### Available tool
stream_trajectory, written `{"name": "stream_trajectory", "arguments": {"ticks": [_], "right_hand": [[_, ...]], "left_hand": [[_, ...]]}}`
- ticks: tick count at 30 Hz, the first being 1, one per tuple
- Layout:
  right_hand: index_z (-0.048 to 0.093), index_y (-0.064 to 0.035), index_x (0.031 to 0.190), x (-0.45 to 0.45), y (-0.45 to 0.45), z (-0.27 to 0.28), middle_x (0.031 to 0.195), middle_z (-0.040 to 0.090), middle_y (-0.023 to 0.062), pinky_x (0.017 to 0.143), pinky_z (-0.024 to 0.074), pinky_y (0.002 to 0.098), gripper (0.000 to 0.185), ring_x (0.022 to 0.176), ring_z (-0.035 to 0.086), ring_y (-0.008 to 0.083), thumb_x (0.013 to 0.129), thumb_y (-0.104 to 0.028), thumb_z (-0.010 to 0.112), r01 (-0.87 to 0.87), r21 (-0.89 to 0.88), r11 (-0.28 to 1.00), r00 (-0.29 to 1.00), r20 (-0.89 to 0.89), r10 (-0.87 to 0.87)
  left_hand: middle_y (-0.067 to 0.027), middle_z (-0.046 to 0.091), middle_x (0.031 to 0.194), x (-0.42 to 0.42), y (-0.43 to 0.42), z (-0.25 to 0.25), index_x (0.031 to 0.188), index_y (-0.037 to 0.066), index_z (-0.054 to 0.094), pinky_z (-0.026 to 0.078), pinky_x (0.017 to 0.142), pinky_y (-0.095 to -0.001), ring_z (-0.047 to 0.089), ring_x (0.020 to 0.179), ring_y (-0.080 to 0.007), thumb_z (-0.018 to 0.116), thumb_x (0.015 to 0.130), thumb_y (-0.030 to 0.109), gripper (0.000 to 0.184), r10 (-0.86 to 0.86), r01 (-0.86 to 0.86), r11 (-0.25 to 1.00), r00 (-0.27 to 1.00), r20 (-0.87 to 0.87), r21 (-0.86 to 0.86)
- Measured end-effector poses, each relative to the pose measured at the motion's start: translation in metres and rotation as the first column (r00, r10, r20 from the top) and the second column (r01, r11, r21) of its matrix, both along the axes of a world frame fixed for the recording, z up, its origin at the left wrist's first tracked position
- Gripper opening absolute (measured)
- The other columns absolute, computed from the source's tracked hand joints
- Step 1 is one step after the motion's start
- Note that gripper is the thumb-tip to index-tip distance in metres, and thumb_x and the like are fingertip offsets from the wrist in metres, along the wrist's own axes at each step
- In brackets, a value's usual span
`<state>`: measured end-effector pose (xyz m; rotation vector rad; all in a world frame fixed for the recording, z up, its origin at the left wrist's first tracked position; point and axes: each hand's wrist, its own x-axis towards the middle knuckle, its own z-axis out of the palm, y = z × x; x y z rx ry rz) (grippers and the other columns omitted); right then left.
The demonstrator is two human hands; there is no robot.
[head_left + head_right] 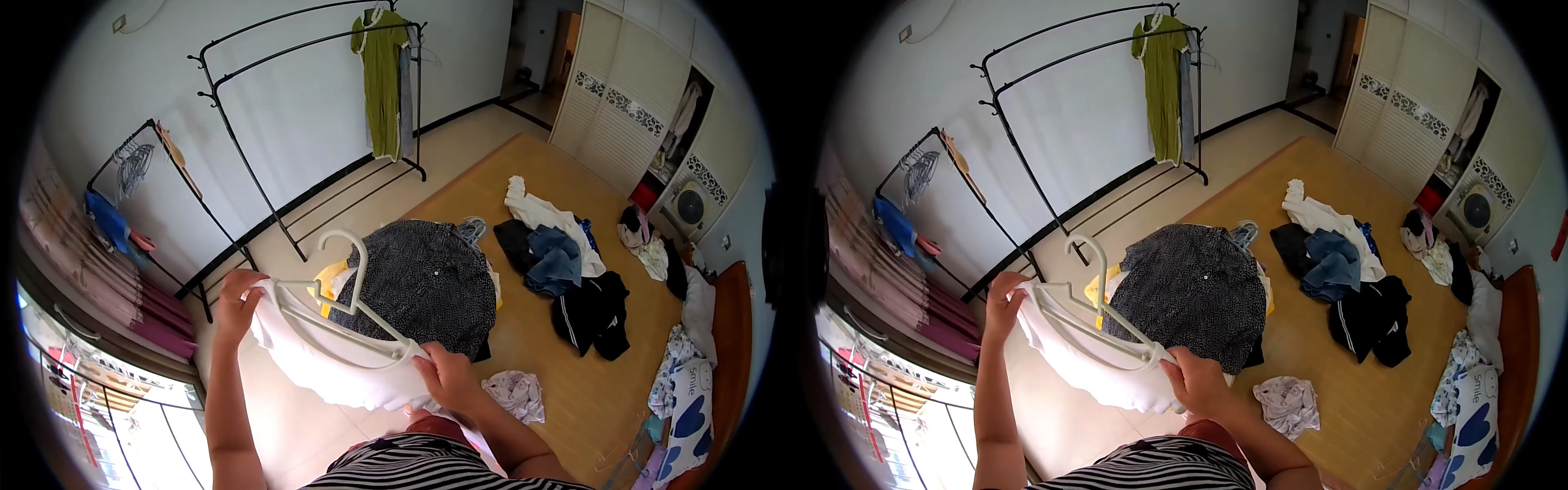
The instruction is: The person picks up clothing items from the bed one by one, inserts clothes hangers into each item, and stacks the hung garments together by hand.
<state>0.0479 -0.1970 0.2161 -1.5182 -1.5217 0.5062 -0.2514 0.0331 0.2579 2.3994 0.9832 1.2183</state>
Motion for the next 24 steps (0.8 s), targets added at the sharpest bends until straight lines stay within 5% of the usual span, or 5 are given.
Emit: {"name": "stream_trajectory", "arguments": {"ticks": [7, 14, 15, 16, 24], "right_hand": [[0.056, -0.0010, 0.098, 0.068, 0.048, -0.059, 0.065, 0.060, 0.0181, 0.052, 0.0467, 0.0416, 0.022, 0.058, 0.061, 0.0362, 0.091, -0.022, 0.055, 0.164, -0.116, 0.980, 0.971, -0.155, -0.181], [0.056, -0.0009, 0.097, 0.151, 0.087, -0.131, 0.061, 0.058, 0.0198, 0.051, 0.0443, 0.0442, 0.023, 0.056, 0.059, 0.0381, 0.090, -0.023, 0.055, 0.396, -0.183, 0.900, 0.905, -0.087, -0.416], [0.056, -0.0008, 0.097, 0.163, 0.090, -0.138, 0.062, 0.058, 0.0200, 0.051, 0.0443, 0.0446, 0.024, 0.057, 0.059, 0.0386, 0.091, -0.024, 0.055, 0.401, -0.215, 0.890, 0.895, -0.113, -0.431], [0.055, -0.0007, 0.097, 0.174, 0.092, -0.145, 0.062, 0.058, 0.0201, 0.051, 0.0442, 0.0449, 0.024, 0.057, 0.059, 0.0390, 0.091, -0.024, 0.054, 0.407, -0.246, 0.880, 0.884, -0.139, -0.447], [0.056, -0.0019, 0.099, 0.224, 0.101, -0.184, 0.082, 0.063, 0.0219, 0.067, 0.0479, 0.0466, 0.027, 0.077, 0.061, 0.0402, 0.090, -0.027, 0.054, 0.509, -0.353, 0.785, 0.826, -0.057, -0.561]], "left_hand": [[-0.0063, 0.064, 0.090, 0.130, 0.102, -0.043, 0.091, 0.008, 0.068, 0.037, 0.086, -0.0371, 0.056, 0.092, -0.0251, 0.066, 0.076, 0.010, 0.015, -0.087, 0.075, 0.995, 0.979, -0.185, -0.068], [-0.0049, 0.064, 0.098, 0.261, 0.170, -0.125, 0.093, 0.012, 0.069, 0.031, 0.094, -0.0410, 0.052, 0.105, -0.0244, 0.068, 0.077, 0.020, 0.018, -0.156, 0.100, 0.959, 0.968, -0.196, -0.265], [-0.0099, 0.064, 0.090, 0.280, 0.173, -0.132, 0.090, 0.007, 0.069, 0.045, 0.079, -0.0373, 0.058, 0.091, -0.0271, 0.070, 0.074, 0.012, 0.018, -0.149, 0.124, 0.981, 0.974, -0.172, -0.147], [-0.0099, 0.064, 0.090, 0.296, 0.176, -0.138, 0.090, 0.007, 0.069, 0.045, 0.079, -0.0373, 0.058, 0.091, -0.0271, 0.070, 0.074, 0.012, 0.018, -0.159, 0.133, 0.979, 0.971, -0.177, -0.152], [-0.0032, 0.061, 0.099, 0.372, 0.197, -0.191, 0.096, 0.018, 0.069, 0.030, 0.091, -0.0457, 0.048, 0.107, -0.0247, 0.068, 0.078, 0.030, 0.021, -0.197, 0.107, 0.972, 0.856, -0.478, -0.208]]}}
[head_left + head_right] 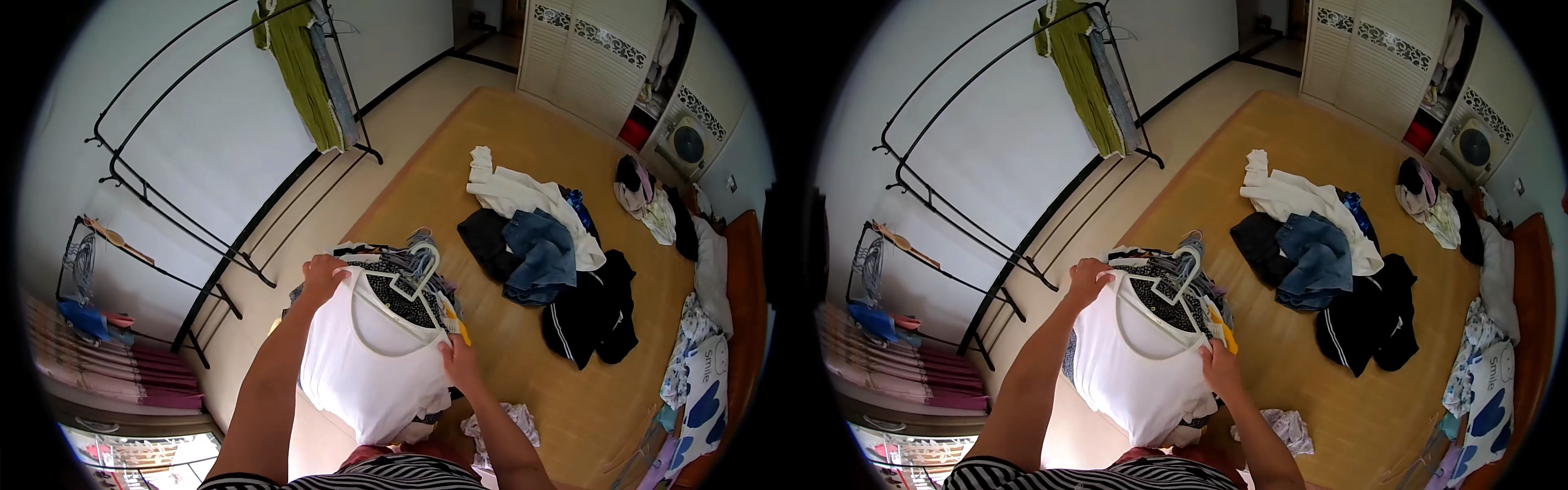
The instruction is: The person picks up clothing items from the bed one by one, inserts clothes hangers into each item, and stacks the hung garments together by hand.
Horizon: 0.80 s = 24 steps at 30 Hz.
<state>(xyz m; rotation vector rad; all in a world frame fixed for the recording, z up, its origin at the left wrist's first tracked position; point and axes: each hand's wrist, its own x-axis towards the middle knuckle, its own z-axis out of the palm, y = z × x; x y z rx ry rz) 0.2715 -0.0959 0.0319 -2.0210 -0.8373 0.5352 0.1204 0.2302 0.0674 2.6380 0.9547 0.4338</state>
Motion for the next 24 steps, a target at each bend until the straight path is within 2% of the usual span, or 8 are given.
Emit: {"name": "stream_trajectory", "arguments": {"ticks": [4, 6, 11, 13, 16, 18, 22, 24], "right_hand": [[0.056, -0.0019, 0.103, 0.007, 0.012, -0.004, 0.088, 0.063, 0.0212, 0.072, 0.0482, 0.0467, 0.029, 0.081, 0.061, 0.0400, 0.089, -0.027, 0.054, 0.014, -0.048, 0.999, 0.998, 0.060, -0.011], [0.056, -0.0008, 0.105, 0.007, 0.018, 0.004, 0.090, 0.063, 0.0211, 0.073, 0.0481, 0.0460, 0.030, 0.083, 0.061, 0.0396, 0.089, -0.027, 0.053, 0.032, -0.172, 0.985, 0.999, 0.025, -0.028], [0.056, -0.0011, 0.104, 0.000, 0.026, -0.024, 0.097, 0.061, 0.0202, 0.076, 0.0465, 0.0452, 0.028, 0.089, 0.059, 0.0393, 0.088, -0.025, 0.055, 0.106, -0.128, 0.986, 0.994, 0.032, -0.103], [0.056, -0.0009, 0.104, 0.000, 0.024, -0.025, 0.098, 0.061, 0.0200, 0.077, 0.0465, 0.0446, 0.028, 0.090, 0.058, 0.0387, 0.088, -0.024, 0.056, 0.141, -0.130, 0.981, 0.989, 0.052, -0.135], [0.056, -0.0005, 0.105, 0.000, 0.021, -0.031, 0.099, 0.060, 0.0198, 0.078, 0.0467, 0.0433, 0.028, 0.091, 0.058, 0.0364, 0.088, -0.023, 0.057, 0.124, -0.087, 0.988, 0.992, 0.017, -0.123], [0.056, 0.0001, 0.104, 0.001, 0.011, -0.036, 0.100, 0.058, 0.0193, 0.077, 0.0475, 0.0402, 0.027, 0.090, 0.059, 0.0327, 0.088, -0.021, 0.058, 0.104, 0.073, 0.992, 0.991, 0.072, -0.109], [0.056, 0.0010, 0.103, -0.004, -0.023, -0.029, 0.100, 0.057, 0.0182, 0.074, 0.0481, 0.0378, 0.025, 0.085, 0.060, 0.0298, 0.088, -0.019, 0.058, 0.178, 0.035, 0.983, 0.983, 0.035, -0.179], [0.057, 0.0006, 0.101, -0.010, -0.045, -0.032, 0.100, 0.055, 0.0181, 0.072, 0.0484, 0.0366, 0.023, 0.079, 0.060, 0.0290, 0.087, -0.018, 0.058, 0.184, 0.033, 0.982, 0.982, 0.034, -0.185]], "left_hand": [[-0.0044, 0.060, 0.103, 0.013, 0.000, -0.019, 0.095, 0.018, 0.070, 0.030, 0.091, -0.0467, 0.048, 0.109, -0.0257, 0.069, 0.078, 0.031, 0.022, 0.080, -0.080, 0.997, 0.994, -0.070, 0.002], [-0.0046, 0.060, 0.102, 0.015, 0.002, -0.025, 0.093, 0.017, 0.071, 0.032, 0.091, -0.0463, 0.047, 0.110, -0.0253, 0.069, 0.077, 0.030, 0.020, 0.121, -0.125, 0.992, 0.988, -0.099, -0.031], [-0.0033, 0.060, 0.102, 0.008, -0.007, -0.026, 0.091, 0.016, 0.070, 0.034, 0.089, -0.0449, 0.049, 0.109, -0.0252, 0.069, 0.077, 0.024, 0.016, 0.147, -0.151, 0.988, 0.984, -0.101, -0.034], [-0.0034, 0.060, 0.102, -0.001, -0.014, -0.025, 0.090, 0.016, 0.070, 0.035, 0.088, -0.0448, 0.050, 0.107, -0.0251, 0.067, 0.079, 0.019, 0.012, 0.125, -0.125, 0.992, 0.991, 0.047, 0.013], [-0.0041, 0.060, 0.102, -0.022, -0.035, -0.030, 0.089, 0.015, 0.069, 0.035, 0.088, -0.0446, 0.050, 0.107, -0.0248, 0.066, 0.080, 0.015, 0.010, 0.054, -0.060, 0.997, 0.990, 0.128, 0.039], [-0.0062, 0.062, 0.098, -0.041, -0.063, -0.034, 0.088, 0.012, 0.068, 0.039, 0.085, -0.0429, 0.054, 0.101, -0.0263, 0.064, 0.081, 0.013, 0.008, -0.007, -0.001, 0.999, 0.976, 0.218, 0.034], [-0.0117, 0.066, 0.087, -0.084, -0.140, -0.039, 0.090, 0.005, 0.068, 0.046, 0.077, -0.0386, 0.061, 0.083, -0.0297, 0.063, 0.083, 0.010, 0.010, -0.061, 0.100, 0.989, 0.947, 0.316, -0.108], [-0.0120, 0.066, 0.087, -0.109, -0.188, -0.046, 0.091, 0.005, 0.068, 0.048, 0.077, -0.0371, 0.062, 0.085, -0.0280, 0.062, 0.084, 0.011, 0.011, 0.030, 0.059, 0.967, 0.939, 0.343, -0.248]]}}
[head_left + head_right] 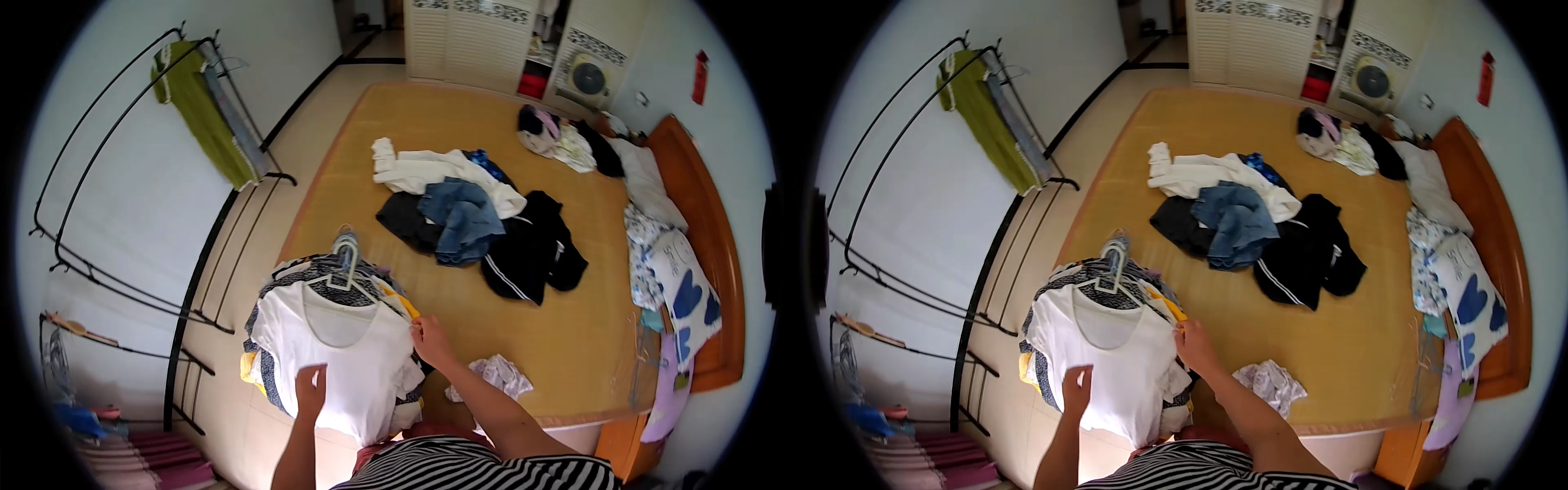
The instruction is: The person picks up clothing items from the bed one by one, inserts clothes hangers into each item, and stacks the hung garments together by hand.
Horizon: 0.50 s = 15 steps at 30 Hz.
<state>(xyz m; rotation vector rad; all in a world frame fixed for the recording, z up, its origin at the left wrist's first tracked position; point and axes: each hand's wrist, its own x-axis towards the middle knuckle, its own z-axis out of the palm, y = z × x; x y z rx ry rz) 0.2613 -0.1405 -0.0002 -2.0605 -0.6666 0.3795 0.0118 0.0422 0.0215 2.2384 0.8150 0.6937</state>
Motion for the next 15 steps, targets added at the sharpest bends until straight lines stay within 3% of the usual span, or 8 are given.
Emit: {"name": "stream_trajectory", "arguments": {"ticks": [2, 4, 5, 8, 9, 10, 13, 15], "right_hand": [[0.059, -0.0006, 0.096, -0.013, -0.024, -0.009, 0.096, 0.056, 0.0176, 0.071, 0.0484, 0.0382, 0.019, 0.077, 0.060, 0.0303, 0.086, -0.016, 0.057, 0.061, 0.005, 0.998, 0.997, 0.049, -0.061], [0.061, -0.0017, 0.091, -0.029, -0.049, -0.015, 0.093, 0.057, 0.0167, 0.070, 0.0482, 0.0392, 0.016, 0.077, 0.059, 0.0313, 0.086, -0.017, 0.057, 0.050, 0.002, 0.999, 0.995, 0.086, -0.050], [0.061, -0.0024, 0.087, -0.039, -0.060, -0.020, 0.087, 0.059, 0.0162, 0.068, 0.0479, 0.0401, 0.016, 0.077, 0.059, 0.0332, 0.086, -0.017, 0.056, 0.062, 0.029, 0.998, 0.990, 0.128, -0.065], [0.060, -0.0020, 0.087, -0.072, -0.093, -0.027, 0.089, 0.060, 0.0194, 0.072, 0.0462, 0.0435, 0.017, 0.083, 0.056, 0.0377, 0.086, -0.017, 0.052, 0.026, 0.037, 0.999, 0.997, 0.073, -0.028], [0.062, -0.0029, 0.087, -0.085, -0.101, -0.028, 0.081, 0.061, 0.0177, 0.067, 0.0474, 0.0414, 0.017, 0.077, 0.059, 0.0350, 0.087, -0.018, 0.054, 0.055, 0.048, 0.997, 0.993, 0.104, -0.060], [0.062, -0.0026, 0.089, -0.097, -0.110, -0.023, 0.083, 0.063, 0.0180, 0.069, 0.0472, 0.0416, 0.020, 0.079, 0.060, 0.0348, 0.087, -0.020, 0.054, 0.045, -0.015, 0.999, 0.999, -0.016, -0.045], [0.063, -0.0026, 0.090, -0.125, -0.136, -0.011, 0.085, 0.064, 0.0181, 0.071, 0.0470, 0.0420, 0.021, 0.080, 0.060, 0.0351, 0.087, -0.021, 0.054, 0.005, -0.059, 0.998, 1.000, -0.022, -0.007], [0.063, -0.0024, 0.090, -0.139, -0.159, -0.009, 0.085, 0.064, 0.0178, 0.071, 0.0471, 0.0427, 0.022, 0.081, 0.060, 0.0357, 0.087, -0.022, 0.055, -0.087, -0.052, 0.995, 0.995, 0.033, 0.089]], "left_hand": [[-0.0118, 0.067, 0.087, -0.022, -0.042, -0.002, 0.091, 0.004, 0.069, 0.048, 0.077, -0.0360, 0.062, 0.085, -0.0270, 0.063, 0.085, 0.012, 0.011, 0.022, -0.030, 0.985, 0.999, -0.048, -0.168], [-0.0113, 0.067, 0.085, -0.042, -0.076, -0.004, 0.091, 0.004, 0.069, 0.048, 0.078, -0.0353, 0.063, 0.085, -0.0266, 0.063, 0.085, 0.012, 0.012, -0.035, 0.019, 0.973, 0.997, -0.065, -0.231], [-0.0111, 0.067, 0.084, -0.051, -0.089, -0.006, 0.090, 0.004, 0.069, 0.048, 0.077, -0.0361, 0.063, 0.083, -0.0269, 0.063, 0.084, 0.012, 0.011, -0.103, 0.091, 0.976, 0.993, -0.052, -0.200], [-0.0123, 0.066, 0.079, -0.070, -0.112, 0.013, 0.085, 0.004, 0.068, 0.047, 0.071, -0.0383, 0.062, 0.078, -0.0290, 0.063, 0.081, 0.007, 0.007, -0.389, 0.388, 0.921, 0.918, -0.079, -0.030], [-0.0125, 0.066, 0.077, -0.077, -0.119, 0.016, 0.084, 0.003, 0.067, 0.047, 0.068, -0.0387, 0.062, 0.077, -0.0295, 0.063, 0.079, 0.005, 0.007, -0.398, 0.402, 0.914, 0.914, -0.081, 0.053], [-0.0123, 0.066, 0.079, -0.083, -0.122, 0.012, 0.085, 0.003, 0.068, 0.047, 0.069, -0.0386, 0.062, 0.077, -0.0294, 0.063, 0.080, 0.006, 0.008, -0.404, 0.404, 0.915, 0.913, -0.062, -0.010], [-0.0126, 0.067, 0.083, -0.100, -0.142, 0.011, 0.088, 0.004, 0.068, 0.048, 0.072, -0.0375, 0.062, 0.079, -0.0285, 0.063, 0.082, 0.008, 0.009, -0.237, 0.234, 0.969, 0.971, -0.029, -0.080], [-0.0090, 0.068, 0.085, -0.112, -0.154, -0.005, 0.095, 0.004, 0.068, 0.048, 0.068, -0.0310, 0.064, 0.080, -0.0204, 0.060, 0.087, 0.012, 0.014, -0.188, 0.177, 0.969, 0.981, -0.049, -0.173]]}}
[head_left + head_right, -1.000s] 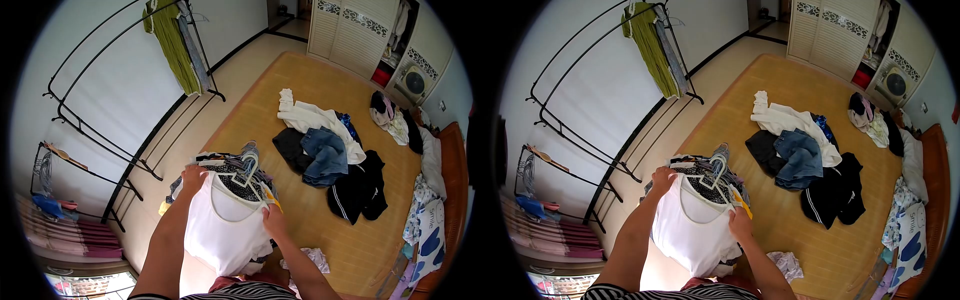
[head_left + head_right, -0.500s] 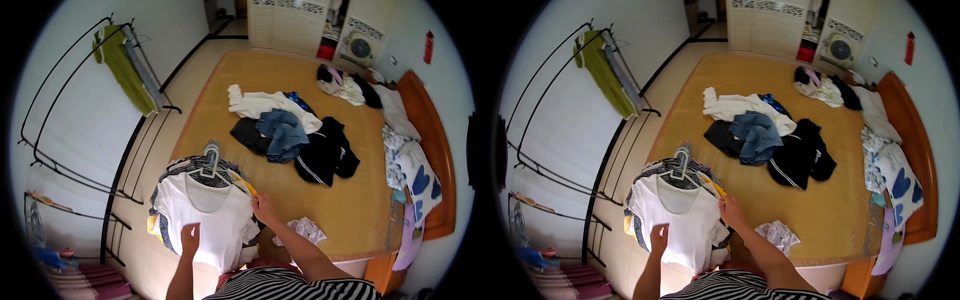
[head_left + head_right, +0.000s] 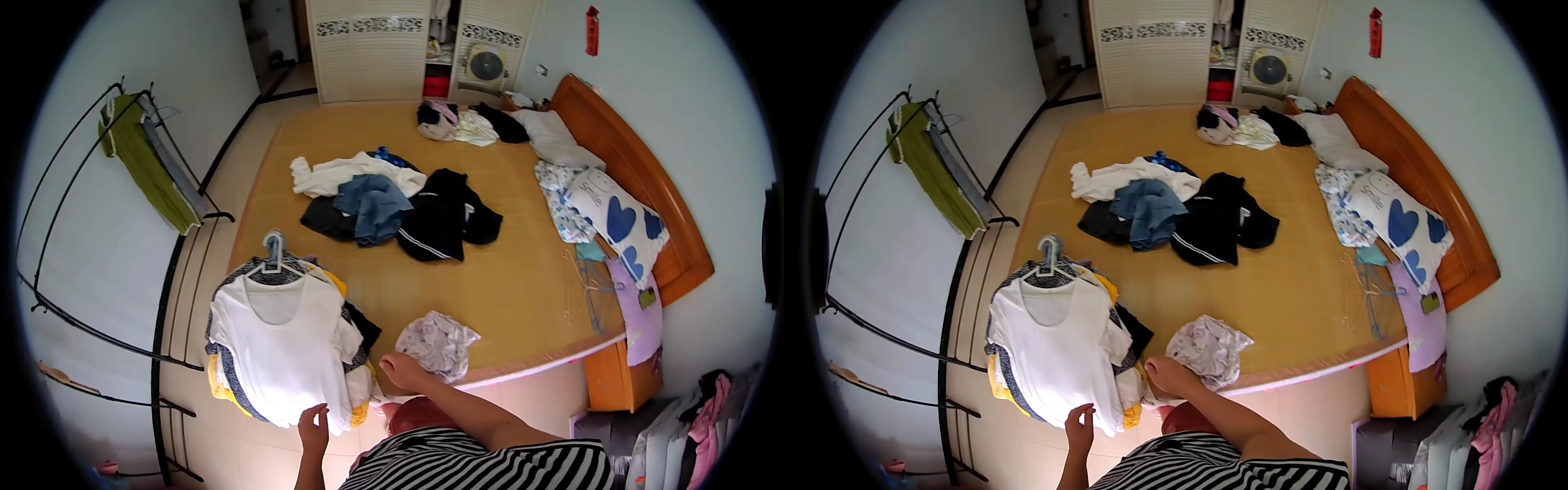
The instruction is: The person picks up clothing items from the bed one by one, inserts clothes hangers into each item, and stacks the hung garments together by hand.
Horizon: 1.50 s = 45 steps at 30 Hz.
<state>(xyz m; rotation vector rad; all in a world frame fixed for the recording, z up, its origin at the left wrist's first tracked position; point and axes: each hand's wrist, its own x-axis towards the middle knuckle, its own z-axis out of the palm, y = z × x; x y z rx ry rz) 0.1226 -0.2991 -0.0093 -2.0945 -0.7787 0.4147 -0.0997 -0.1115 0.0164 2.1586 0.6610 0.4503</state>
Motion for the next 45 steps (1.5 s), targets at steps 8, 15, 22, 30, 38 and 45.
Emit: {"name": "stream_trajectory", "arguments": {"ticks": [8, 15, 22, 30, 38, 45], "right_hand": [[0.064, -0.0018, 0.089, -0.024, -0.112, 0.009, 0.085, 0.064, 0.0181, 0.070, 0.0481, 0.0423, 0.021, 0.080, 0.061, 0.0364, 0.085, -0.021, 0.057, 0.194, -0.052, 0.980, 0.980, -0.042, -0.196], [0.064, -0.0012, 0.087, 0.002, -0.210, -0.019, 0.074, 0.065, 0.0136, 0.064, 0.0487, 0.0350, 0.022, 0.068, 0.063, 0.0233, 0.085, -0.022, 0.057, 0.475, -0.044, 0.879, 0.871, -0.118, -0.477], [0.063, 0.0024, 0.083, 0.081, -0.321, -0.089, 0.069, 0.063, 0.0084, 0.057, 0.0485, 0.0290, 0.018, 0.061, 0.060, 0.0154, 0.083, -0.015, 0.060, 0.785, -0.058, 0.617, 0.540, -0.424, -0.727], [0.065, 0.0019, 0.092, 0.181, -0.475, -0.146, 0.074, 0.065, 0.0093, 0.063, 0.0498, 0.0302, 0.021, 0.069, 0.062, 0.0194, 0.075, -0.012, 0.063, 0.892, -0.238, 0.383, 0.296, -0.333, -0.895], [0.038, -0.0051, 0.132, 0.256, -0.539, -0.169, 0.130, 0.045, 0.0243, 0.101, 0.0380, 0.0431, 0.068, 0.122, 0.042, 0.0401, 0.071, -0.013, 0.064, 0.840, -0.517, 0.167, 0.164, -0.051, -0.985], [0.024, -0.0057, 0.135, 0.291, -0.546, -0.138, 0.130, 0.040, 0.0245, 0.101, 0.0368, 0.0457, 0.075, 0.121, 0.042, 0.0392, 0.072, -0.012, 0.064, 0.653, -0.751, 0.100, 0.098, -0.047, -0.994]], "left_hand": [[-0.0109, 0.069, 0.086, -0.007, -0.082, -0.027, 0.091, 0.004, 0.068, 0.049, 0.077, -0.0351, 0.065, 0.083, -0.0259, 0.061, 0.085, 0.013, 0.013, -0.196, 0.174, 0.963, 0.976, -0.095, -0.205], [-0.0113, 0.068, 0.085, 0.054, -0.117, -0.003, 0.089, 0.005, 0.069, 0.048, 0.075, -0.0371, 0.063, 0.083, -0.0283, 0.063, 0.084, 0.013, 0.011, -0.297, 0.286, 0.949, 0.953, -0.064, -0.132], [-0.0128, 0.068, 0.087, 0.129, -0.171, -0.007, 0.093, 0.004, 0.069, 0.049, 0.078, -0.0353, 0.064, 0.085, -0.0270, 0.061, 0.085, 0.017, 0.017, -0.322, 0.297, 0.939, 0.936, -0.141, -0.171], [-0.0122, 0.068, 0.089, 0.274, -0.295, 0.010, 0.097, 0.004, 0.067, 0.048, 0.077, -0.0342, 0.064, 0.085, -0.0270, 0.059, 0.087, 0.015, 0.017, -0.596, 0.587, 0.803, 0.789, -0.150, -0.103], [-0.0159, 0.066, 0.085, 0.337, -0.335, 0.029, 0.094, 0.003, 0.067, 0.047, 0.073, -0.0424, 0.062, 0.079, -0.0341, 0.060, 0.083, 0.013, 0.016, -0.705, 0.726, 0.686, 0.648, -0.288, -0.045], [-0.0157, 0.066, 0.085, 0.349, -0.333, 0.018, 0.092, 0.003, 0.067, 0.048, 0.073, -0.0408, 0.062, 0.079, -0.0334, 0.060, 0.082, 0.010, 0.014, -0.660, 0.677, 0.727, 0.645, -0.385, -0.112]]}}
